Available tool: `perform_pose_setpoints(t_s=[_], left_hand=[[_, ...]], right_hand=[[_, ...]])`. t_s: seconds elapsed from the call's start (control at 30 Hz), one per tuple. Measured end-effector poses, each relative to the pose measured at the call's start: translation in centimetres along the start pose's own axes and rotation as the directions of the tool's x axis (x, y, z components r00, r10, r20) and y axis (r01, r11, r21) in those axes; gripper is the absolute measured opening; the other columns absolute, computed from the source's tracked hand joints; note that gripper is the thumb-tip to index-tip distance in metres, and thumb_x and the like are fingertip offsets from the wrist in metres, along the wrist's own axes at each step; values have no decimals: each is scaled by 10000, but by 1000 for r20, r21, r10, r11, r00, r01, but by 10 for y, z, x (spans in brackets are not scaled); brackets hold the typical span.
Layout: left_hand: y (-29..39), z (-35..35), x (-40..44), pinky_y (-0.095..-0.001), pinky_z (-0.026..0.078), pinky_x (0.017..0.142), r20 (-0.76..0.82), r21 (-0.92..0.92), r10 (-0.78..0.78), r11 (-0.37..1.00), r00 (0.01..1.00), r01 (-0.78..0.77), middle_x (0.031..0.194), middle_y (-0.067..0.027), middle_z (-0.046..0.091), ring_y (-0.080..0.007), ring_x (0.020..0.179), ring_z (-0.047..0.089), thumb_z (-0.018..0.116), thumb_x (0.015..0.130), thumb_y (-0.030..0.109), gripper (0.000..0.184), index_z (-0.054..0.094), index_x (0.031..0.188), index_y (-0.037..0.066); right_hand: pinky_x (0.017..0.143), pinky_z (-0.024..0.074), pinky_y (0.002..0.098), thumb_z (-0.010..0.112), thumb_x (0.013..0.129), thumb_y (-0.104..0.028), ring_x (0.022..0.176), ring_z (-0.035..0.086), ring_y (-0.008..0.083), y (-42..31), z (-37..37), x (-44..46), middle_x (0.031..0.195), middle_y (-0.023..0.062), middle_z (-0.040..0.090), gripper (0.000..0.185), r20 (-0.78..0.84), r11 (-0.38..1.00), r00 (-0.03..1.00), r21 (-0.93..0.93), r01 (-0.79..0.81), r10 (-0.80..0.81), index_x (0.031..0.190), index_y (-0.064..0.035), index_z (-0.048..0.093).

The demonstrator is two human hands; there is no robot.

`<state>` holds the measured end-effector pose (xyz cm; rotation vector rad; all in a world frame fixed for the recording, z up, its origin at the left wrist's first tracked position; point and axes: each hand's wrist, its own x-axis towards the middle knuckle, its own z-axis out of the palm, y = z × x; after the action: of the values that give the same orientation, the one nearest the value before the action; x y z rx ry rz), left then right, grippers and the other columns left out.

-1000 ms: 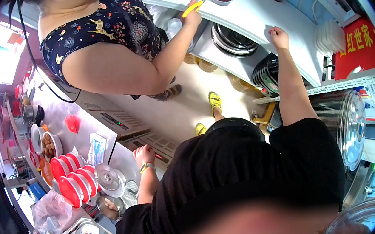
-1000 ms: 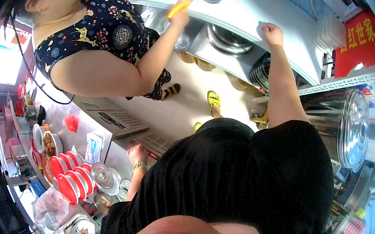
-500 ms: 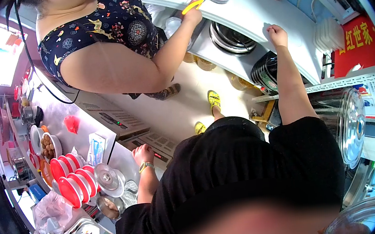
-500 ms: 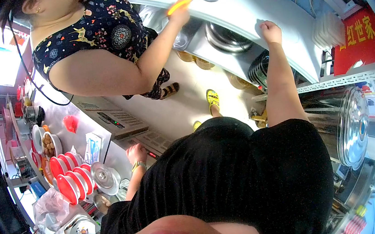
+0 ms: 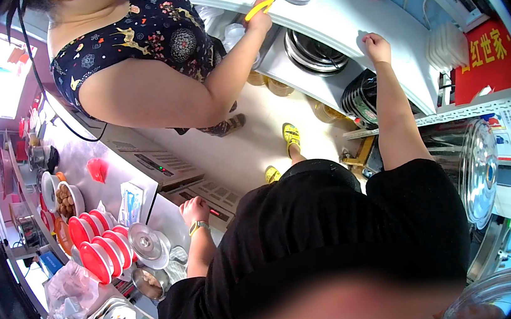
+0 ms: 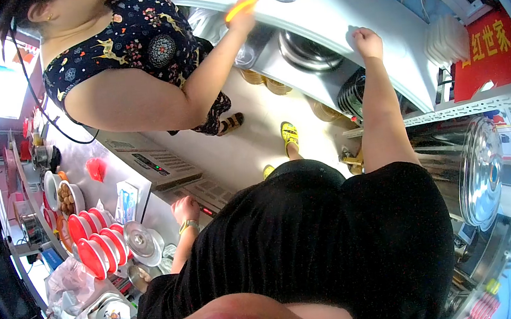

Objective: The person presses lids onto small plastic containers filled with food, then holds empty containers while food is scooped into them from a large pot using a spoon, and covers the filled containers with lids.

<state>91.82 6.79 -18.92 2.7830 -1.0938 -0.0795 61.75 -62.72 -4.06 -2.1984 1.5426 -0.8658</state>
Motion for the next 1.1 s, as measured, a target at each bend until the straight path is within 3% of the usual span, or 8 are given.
perform_pose_setpoints(t_s=[0.33, 0.4, 0.5, 0.6, 1.1], left_hand=[[1, -1, 1, -361, 406, 865, 30, 13, -22, 1000, 999, 21, 757, -2, 668, -196, 825, 626, 599, 738, 226, 85, 632, 695, 160], [1, -2, 1, -362, 406, 865, 30, 10, -20, 1000, 999, 19, 757, -3, 667, -196, 825, 626, 598, 737, 227, 85, 632, 698, 159], [0, -1, 0, -365, 406, 865, 14, 4, -12, 1000, 1000, 12, 758, -5, 667, -196, 827, 624, 594, 738, 227, 86, 633, 705, 157], [-1, -1, 1, -367, 407, 865, 8, 6, -9, 1000, 1000, 9, 758, -5, 667, -197, 827, 624, 590, 741, 228, 89, 634, 711, 156], [-2, 2, 1, -358, 414, 854, -21, 16, -13, 1000, 1000, 13, 742, 0, 672, -198, 803, 627, 586, 750, 217, 105, 639, 685, 154]], right_hand=[[805, 496, 377, 532, 793, -249, 863, 642, 322, 0, 0, -1, 897, 135, 685, 235, -5, 1000, 1000, -6, 15, -15, 878, -131, 717], [767, 499, 335, 550, 807, -217, 792, 650, 258, 2, 2, -2, 817, 109, 682, 195, -49, 999, 997, -3, 51, -51, 859, -120, 711], [760, 498, 332, 554, 809, -209, 778, 647, 252, 2, 3, -1, 802, 108, 679, 188, -39, 999, 999, 21, 25, -24, 859, -118, 711], [813, 488, 378, 531, 804, -252, 883, 636, 333, -2, 0, -2, 915, 146, 681, 243, 5, 1000, 1000, 9, -11, 11, 890, -118, 714], [798, 489, 375, 532, 800, -240, 847, 633, 325, 0, 3, -2, 878, 142, 677, 226, -21, 999, 1000, 29, 23, -23, 865, -118, 711]])
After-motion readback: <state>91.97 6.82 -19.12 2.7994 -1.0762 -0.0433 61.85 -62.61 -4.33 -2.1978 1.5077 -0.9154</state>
